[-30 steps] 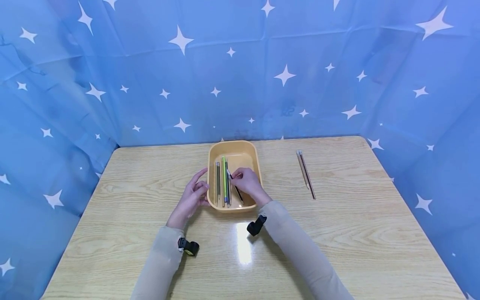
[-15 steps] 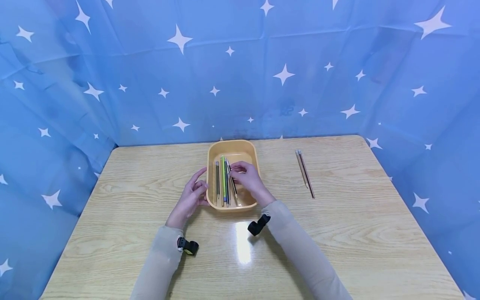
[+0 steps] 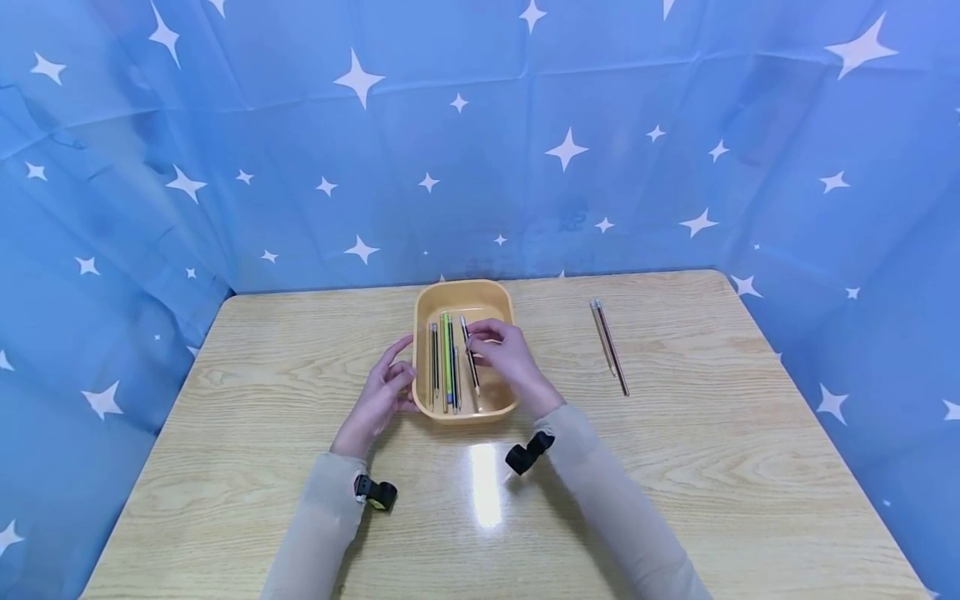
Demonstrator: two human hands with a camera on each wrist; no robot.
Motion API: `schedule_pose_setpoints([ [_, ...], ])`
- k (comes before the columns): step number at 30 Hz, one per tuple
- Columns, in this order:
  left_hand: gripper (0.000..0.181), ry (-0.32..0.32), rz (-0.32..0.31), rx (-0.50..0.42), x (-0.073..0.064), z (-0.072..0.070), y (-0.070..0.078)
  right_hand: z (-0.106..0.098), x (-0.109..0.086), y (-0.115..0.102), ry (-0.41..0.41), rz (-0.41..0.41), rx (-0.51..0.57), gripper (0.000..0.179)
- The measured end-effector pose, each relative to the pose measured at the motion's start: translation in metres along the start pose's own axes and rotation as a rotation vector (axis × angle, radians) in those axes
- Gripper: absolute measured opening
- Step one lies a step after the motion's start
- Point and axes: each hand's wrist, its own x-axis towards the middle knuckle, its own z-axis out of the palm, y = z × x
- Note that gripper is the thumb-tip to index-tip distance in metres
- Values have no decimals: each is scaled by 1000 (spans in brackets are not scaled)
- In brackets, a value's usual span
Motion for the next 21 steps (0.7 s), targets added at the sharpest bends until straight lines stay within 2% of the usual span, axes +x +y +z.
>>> schedule_pose_setpoints([
  [4,60,9,-14,-14,2,-4,-4,-5,-4,-5,-10,-26,9,23],
  [11,58,27,-9,56,5,-4,-7,-20,-16,-17,3,-50,-3,24],
  [16,60,25,-35,138,6,-6,-4,-34,-25,-23,7,-78,-25,24],
  [21,68,12,-70,137,9,-8,0,-47,-33,-24,14,-99,-42,25],
])
